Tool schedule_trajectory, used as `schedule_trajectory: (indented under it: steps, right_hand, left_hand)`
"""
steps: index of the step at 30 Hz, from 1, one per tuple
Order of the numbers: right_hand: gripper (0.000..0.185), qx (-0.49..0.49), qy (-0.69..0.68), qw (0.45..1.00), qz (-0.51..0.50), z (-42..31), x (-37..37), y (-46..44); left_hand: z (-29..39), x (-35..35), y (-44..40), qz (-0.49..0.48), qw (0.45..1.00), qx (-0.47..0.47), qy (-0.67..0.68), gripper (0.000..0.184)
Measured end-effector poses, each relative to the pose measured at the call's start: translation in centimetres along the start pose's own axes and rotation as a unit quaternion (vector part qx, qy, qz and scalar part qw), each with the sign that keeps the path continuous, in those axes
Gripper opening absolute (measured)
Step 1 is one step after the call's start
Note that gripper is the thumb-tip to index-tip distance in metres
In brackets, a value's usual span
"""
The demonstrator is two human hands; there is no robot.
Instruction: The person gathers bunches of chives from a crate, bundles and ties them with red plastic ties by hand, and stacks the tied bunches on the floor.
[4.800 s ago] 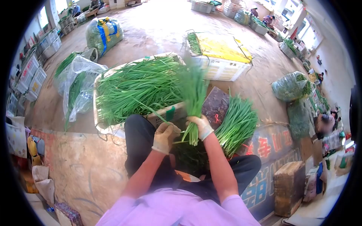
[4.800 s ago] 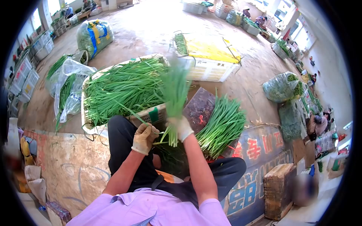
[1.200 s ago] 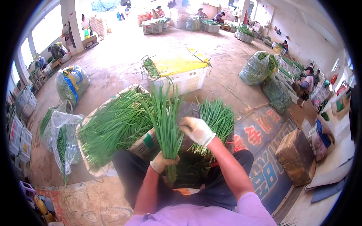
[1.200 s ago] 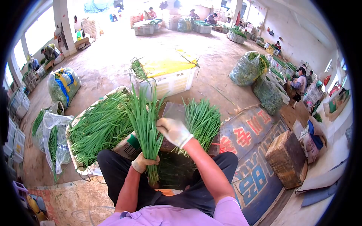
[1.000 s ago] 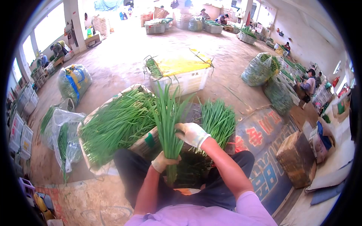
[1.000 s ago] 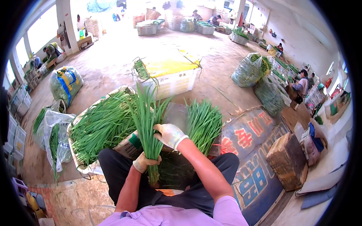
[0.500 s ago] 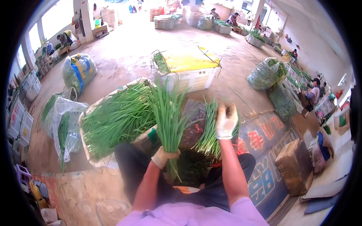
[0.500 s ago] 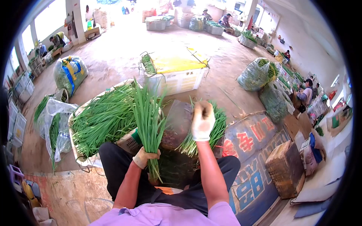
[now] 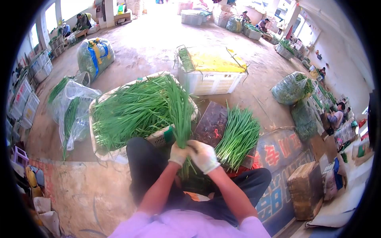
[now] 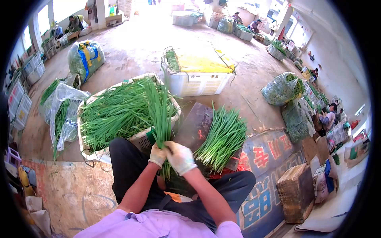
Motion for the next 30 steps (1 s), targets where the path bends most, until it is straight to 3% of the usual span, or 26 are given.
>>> schedule_trajectory:
  steps: [2, 5, 9, 11, 13, 15, 17, 19, 20, 21, 22, 24, 25, 26, 27, 29, 30]
  right_hand:
    - [0.039, -0.024, 0.04, 0.998, -0.036, -2.6, -1.6, -2.0]
    - [0.039, -0.119, 0.128, 0.98, -0.095, -4.1, -3.7, -4.4]
    - [0.031, -0.098, 0.133, 0.981, -0.099, -4.0, -4.9, -4.3]
    - [0.023, 0.035, 0.0, 0.997, -0.074, -3.6, -5.7, -3.7]
    - [0.019, 0.2, -0.043, 0.972, -0.114, -4.8, -4.7, -2.7]
    - [0.023, 0.221, -0.119, 0.959, -0.128, -6.4, -3.2, -1.6]
    - [0.025, 0.229, -0.093, 0.954, -0.172, -6.3, -2.3, -1.3]
    - [0.026, 0.243, -0.01, 0.885, -0.396, -5.9, -1.2, -1.5]
    - [0.028, 0.218, 0.018, 0.877, -0.429, -4.2, -1.8, -1.1]
    - [0.025, 0.284, 0.06, 0.882, -0.372, -4.3, -0.7, -2.5]
    - [0.024, 0.195, 0.021, 0.935, -0.296, -3.2, -0.6, -3.3]
    - [0.022, 0.055, -0.025, 0.985, -0.163, -1.9, -0.3, -4.8]
    - [0.02, 0.007, -0.033, 0.994, -0.108, -1.9, -0.1, -6.0]
    - [0.02, 0.01, 0.001, 0.999, -0.035, -2.0, -0.1, -6.6]
    - [0.02, 0.012, 0.001, 0.999, -0.033, -2.1, -0.3, -7.2]
    - [0.022, -0.052, 0.081, 0.992, 0.079, -1.7, -0.3, -8.2]
    - [0.026, -0.069, 0.104, 0.989, 0.072, -1.2, -0.4, -8.6]
  left_hand:
    - [0.3, -0.1, 0.1, 0.039, 0.979, -0.13, -0.154, 0.028]
    - [-0.6, -0.3, 0.5, 0.06, 0.985, -0.087, -0.136, 0.03]
    - [-2.1, -0.1, 0.7, 0.071, 0.993, -0.033, -0.084, 0.032]
    - [-2.9, -0.1, 0.6, 0.074, 0.996, -0.009, -0.051, 0.033]
    - [-3.6, -0.3, 0.5, 0.07, 0.997, 0.02, -0.014, 0.033]
    - [-4.6, -0.5, 0.2, 0.064, 0.997, 0.046, 0.016, 0.034]
    - [-5.7, -0.4, 0.0, 0.069, 0.996, 0.057, 0.018, 0.035]
    - [-6.5, -0.9, -0.2, 0.096, 0.995, 0.039, 0.009, 0.035]
    - [-7.5, -1.2, -0.4, 0.118, 0.993, 0.02, 0.004, 0.034]
    - [-7.4, -1.1, -0.6, 0.117, 0.986, 0.021, 0.121, 0.037]
    - [-6.4, -1.1, -0.7, 0.118, 0.964, 0.022, 0.236, 0.04]
    - [-3.5, -1.0, 0.3, 0.102, 0.978, 0.018, 0.179, 0.047]
    - [-1.4, -0.9, 0.9, 0.122, 0.984, -0.028, -0.126, 0.045]
    - [-1.9, -1.0, 0.9, 0.123, 0.984, -0.031, -0.125, 0.045]
    - [-3.3, -1.1, 0.7, 0.126, 0.983, -0.045, -0.127, 0.044]
    - [-3.5, -1.2, 0.5, 0.13, 0.981, -0.059, -0.129, 0.043]
    - [-2.6, -1.2, 0.9, 0.136, 0.977, -0.067, -0.153, 0.045]
Point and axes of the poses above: each hand's wrist, its own y-axis away from the middle knuckle, its own x-axis out of the back of the hand, z = x × y, the point moved 2 cm from there along -y, towards the middle knuckle, and after that the axes turned 12 degrees about y, right-handed, at the moved point
